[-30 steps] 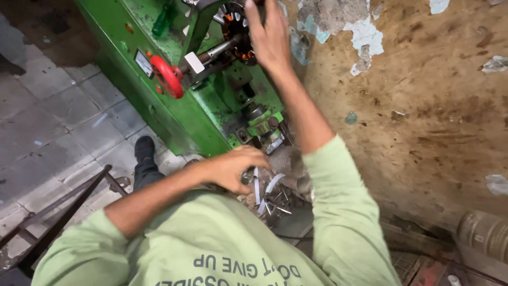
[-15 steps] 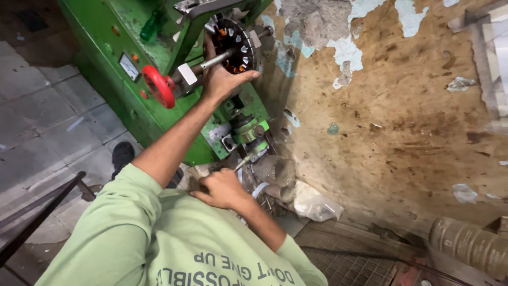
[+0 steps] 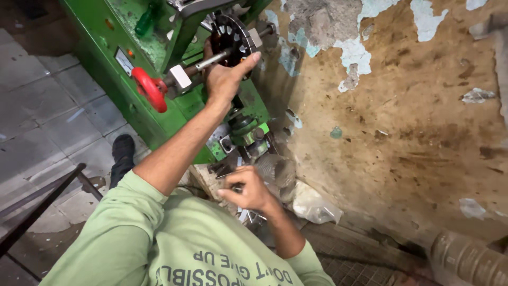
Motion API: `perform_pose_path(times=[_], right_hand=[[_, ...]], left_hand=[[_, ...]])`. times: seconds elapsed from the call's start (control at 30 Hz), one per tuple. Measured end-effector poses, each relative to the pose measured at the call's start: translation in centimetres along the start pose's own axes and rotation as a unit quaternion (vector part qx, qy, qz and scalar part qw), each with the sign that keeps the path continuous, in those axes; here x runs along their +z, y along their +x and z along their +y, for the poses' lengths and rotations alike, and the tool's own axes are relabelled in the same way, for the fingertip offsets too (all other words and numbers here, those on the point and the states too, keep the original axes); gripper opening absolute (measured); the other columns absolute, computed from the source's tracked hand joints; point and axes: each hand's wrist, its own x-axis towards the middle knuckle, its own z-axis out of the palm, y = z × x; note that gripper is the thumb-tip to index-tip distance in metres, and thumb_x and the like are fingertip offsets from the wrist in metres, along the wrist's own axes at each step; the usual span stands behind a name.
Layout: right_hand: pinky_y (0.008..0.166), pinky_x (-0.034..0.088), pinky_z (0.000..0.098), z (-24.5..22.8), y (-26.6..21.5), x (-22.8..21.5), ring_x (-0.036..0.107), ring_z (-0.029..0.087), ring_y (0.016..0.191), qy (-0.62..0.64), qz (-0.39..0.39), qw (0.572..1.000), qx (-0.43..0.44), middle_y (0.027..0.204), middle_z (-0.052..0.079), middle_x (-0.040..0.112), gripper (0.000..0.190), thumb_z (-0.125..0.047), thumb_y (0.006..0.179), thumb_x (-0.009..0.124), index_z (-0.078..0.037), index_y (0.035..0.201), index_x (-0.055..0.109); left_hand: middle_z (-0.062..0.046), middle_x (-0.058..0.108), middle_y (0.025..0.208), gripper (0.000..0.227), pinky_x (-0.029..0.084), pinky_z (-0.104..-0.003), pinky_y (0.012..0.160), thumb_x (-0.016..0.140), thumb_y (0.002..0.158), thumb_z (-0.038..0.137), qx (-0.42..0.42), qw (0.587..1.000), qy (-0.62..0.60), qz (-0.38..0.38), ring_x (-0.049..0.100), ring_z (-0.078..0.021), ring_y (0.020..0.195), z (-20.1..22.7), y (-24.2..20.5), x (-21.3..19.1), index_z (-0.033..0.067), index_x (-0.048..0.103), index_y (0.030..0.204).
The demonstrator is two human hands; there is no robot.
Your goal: The person operates a green metalworking machine, likely a lathe, by turning a red handwheel and adjusting a metal component held in the chuck. The person uses both hands to manipulate the machine's controls and the workpiece.
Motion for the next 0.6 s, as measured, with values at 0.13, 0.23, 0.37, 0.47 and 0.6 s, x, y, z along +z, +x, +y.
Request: perform_pose_path(times=[0.13,0.23,0.37,0.47,0.6], right_hand=[[0.055,0.037,0.0328,1.6,-0.2,-4.2,0.052,0.019,0.056,0.191,0.031,0.98,0.041,0.061,0.005,0.058,0.028,-0.027,0.083,0.073,-0.007,0.066,0.062],[0.059,0.043,0.033,1.7,0.7,-4.8,0.059,0.019,0.06,0.199,-0.055,0.978,0.016,0.065,0.006,0.061,0.029,-0.029,0.086,0.074,-0.007,0.071,0.063],[0.059,0.049,0.0379,-0.2,2.3,-0.8,0.068,0.023,0.062,0.022,-0.194,0.98,0.028,0.067,0.009,0.067,0.031,-0.039,0.085,0.077,-0.009,0.08,0.07],[0.064,0.049,0.0434,-1.4,4.2,2.0,0.068,0.029,0.07,-0.074,-0.261,0.96,0.071,0.071,0.011,0.068,0.029,-0.04,0.093,0.075,-0.011,0.09,0.075],[0.073,0.055,0.0367,-1.5,6.8,-1.0,0.068,0.025,0.081,-0.014,-0.07,0.997,0.027,0.088,0.012,0.069,0.029,-0.03,0.085,0.077,-0.004,0.095,0.072]], left_hand=[[-0.015,0.063,0.137,0.118,0.048,-0.036,0.111,0.095,0.07,0.041,-0.027,0.997,-0.063,-0.02,0.063,-0.0248,0.125,0.5,0.5,0.1,0.0016,0.025,0.155],[-0.015,0.061,0.14,0.116,0.047,-0.036,0.113,0.095,0.072,0.039,-0.021,0.998,-0.053,-0.019,0.061,-0.0251,0.128,0.1,0.9,-0.1,0.0011,0.026,0.157],[-0.016,0.061,0.14,0.118,0.047,-0.035,0.112,0.095,0.071,0.039,-0.027,0.997,-0.068,-0.025,0.061,-0.0258,0.128,-0.6,0.8,0.0,0.0002,0.023,0.156],[-0.017,0.058,0.142,0.123,0.045,-0.035,0.113,0.096,0.069,0.039,-0.005,1.0,-0.027,-0.006,0.059,-0.0265,0.13,-0.4,0.9,0.1,-0.0002,0.02,0.157],[-0.018,0.061,0.142,0.116,0.047,-0.035,0.113,0.097,0.069,0.041,0.027,0.999,0.02,0.003,0.061,-0.0281,0.13,-0.8,0.6,-0.1,-0.0012,0.031,0.155]])
